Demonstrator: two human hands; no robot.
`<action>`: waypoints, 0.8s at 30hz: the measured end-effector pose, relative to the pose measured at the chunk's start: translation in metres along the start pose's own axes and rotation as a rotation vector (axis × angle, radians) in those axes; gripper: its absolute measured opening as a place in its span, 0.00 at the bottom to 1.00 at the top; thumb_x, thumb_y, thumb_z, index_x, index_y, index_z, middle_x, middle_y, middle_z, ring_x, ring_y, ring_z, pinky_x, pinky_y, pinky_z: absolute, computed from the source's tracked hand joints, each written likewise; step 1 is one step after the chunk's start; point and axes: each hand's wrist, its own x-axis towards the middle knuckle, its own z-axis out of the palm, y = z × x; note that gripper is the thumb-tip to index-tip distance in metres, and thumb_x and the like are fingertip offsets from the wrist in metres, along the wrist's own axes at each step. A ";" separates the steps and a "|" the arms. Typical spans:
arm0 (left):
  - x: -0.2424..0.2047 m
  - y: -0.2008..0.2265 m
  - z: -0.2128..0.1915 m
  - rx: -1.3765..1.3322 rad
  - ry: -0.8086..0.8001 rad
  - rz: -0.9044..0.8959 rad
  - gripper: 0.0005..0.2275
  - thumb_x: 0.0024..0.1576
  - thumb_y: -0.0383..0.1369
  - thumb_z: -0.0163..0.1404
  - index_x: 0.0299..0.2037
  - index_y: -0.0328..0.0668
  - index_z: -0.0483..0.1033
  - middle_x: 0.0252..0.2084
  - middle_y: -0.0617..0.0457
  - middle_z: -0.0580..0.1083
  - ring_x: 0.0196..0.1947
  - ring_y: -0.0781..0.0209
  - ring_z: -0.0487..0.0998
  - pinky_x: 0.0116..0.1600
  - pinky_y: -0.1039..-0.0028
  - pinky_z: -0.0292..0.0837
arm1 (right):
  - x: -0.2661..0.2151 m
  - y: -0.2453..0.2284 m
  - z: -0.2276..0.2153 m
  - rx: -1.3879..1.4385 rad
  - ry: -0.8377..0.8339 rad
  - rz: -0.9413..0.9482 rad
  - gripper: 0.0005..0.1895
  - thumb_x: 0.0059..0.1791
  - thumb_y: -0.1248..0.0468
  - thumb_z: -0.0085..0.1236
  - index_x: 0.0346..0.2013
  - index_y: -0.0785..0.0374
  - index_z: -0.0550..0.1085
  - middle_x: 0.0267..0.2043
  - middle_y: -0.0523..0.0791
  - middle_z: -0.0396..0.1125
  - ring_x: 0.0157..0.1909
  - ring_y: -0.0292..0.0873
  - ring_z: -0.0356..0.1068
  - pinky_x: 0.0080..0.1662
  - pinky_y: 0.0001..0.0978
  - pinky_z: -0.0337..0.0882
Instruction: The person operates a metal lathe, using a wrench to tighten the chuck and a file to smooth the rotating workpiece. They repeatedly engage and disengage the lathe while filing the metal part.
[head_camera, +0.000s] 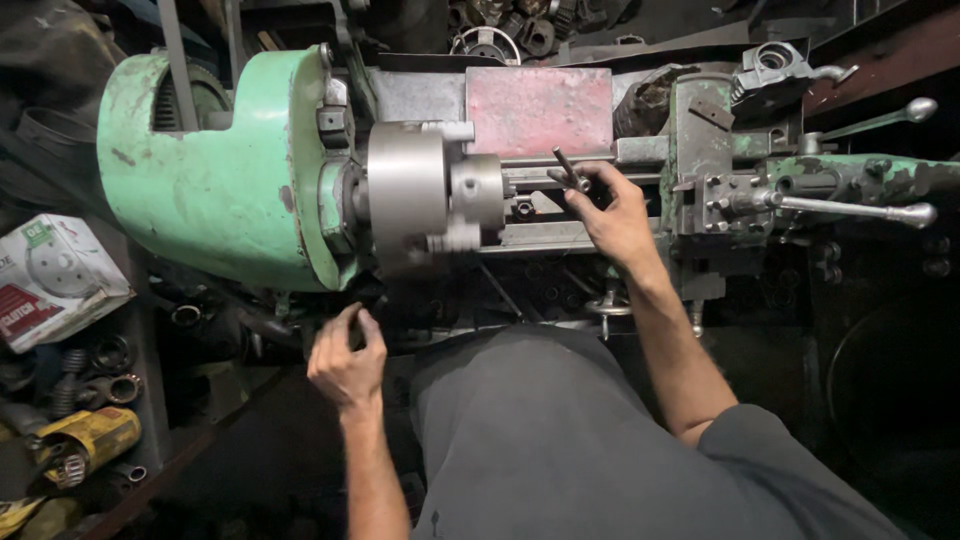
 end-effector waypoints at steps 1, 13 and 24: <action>0.003 0.007 -0.003 -0.052 0.036 0.044 0.04 0.60 0.30 0.58 0.43 0.43 0.83 0.37 0.50 0.81 0.35 0.53 0.82 0.43 0.66 0.78 | 0.000 0.001 0.000 0.030 0.001 0.060 0.13 0.51 0.72 0.64 0.49 0.67 0.75 0.40 0.40 0.71 0.42 0.31 0.66 0.47 0.24 0.68; 0.019 0.044 -0.009 -0.409 0.122 0.121 0.03 0.61 0.24 0.56 0.43 0.36 0.79 0.40 0.46 0.80 0.39 0.51 0.83 0.46 0.67 0.79 | -0.001 0.004 -0.004 0.131 0.048 0.148 0.13 0.51 0.71 0.64 0.50 0.67 0.74 0.39 0.39 0.70 0.40 0.29 0.67 0.42 0.22 0.68; 0.030 0.062 -0.004 -0.551 0.136 0.125 0.07 0.63 0.22 0.51 0.51 0.36 0.75 0.52 0.44 0.77 0.52 0.47 0.80 0.59 0.62 0.77 | -0.024 -0.051 0.003 0.063 -0.086 -0.225 0.13 0.51 0.72 0.65 0.49 0.64 0.75 0.41 0.42 0.71 0.43 0.37 0.70 0.46 0.28 0.71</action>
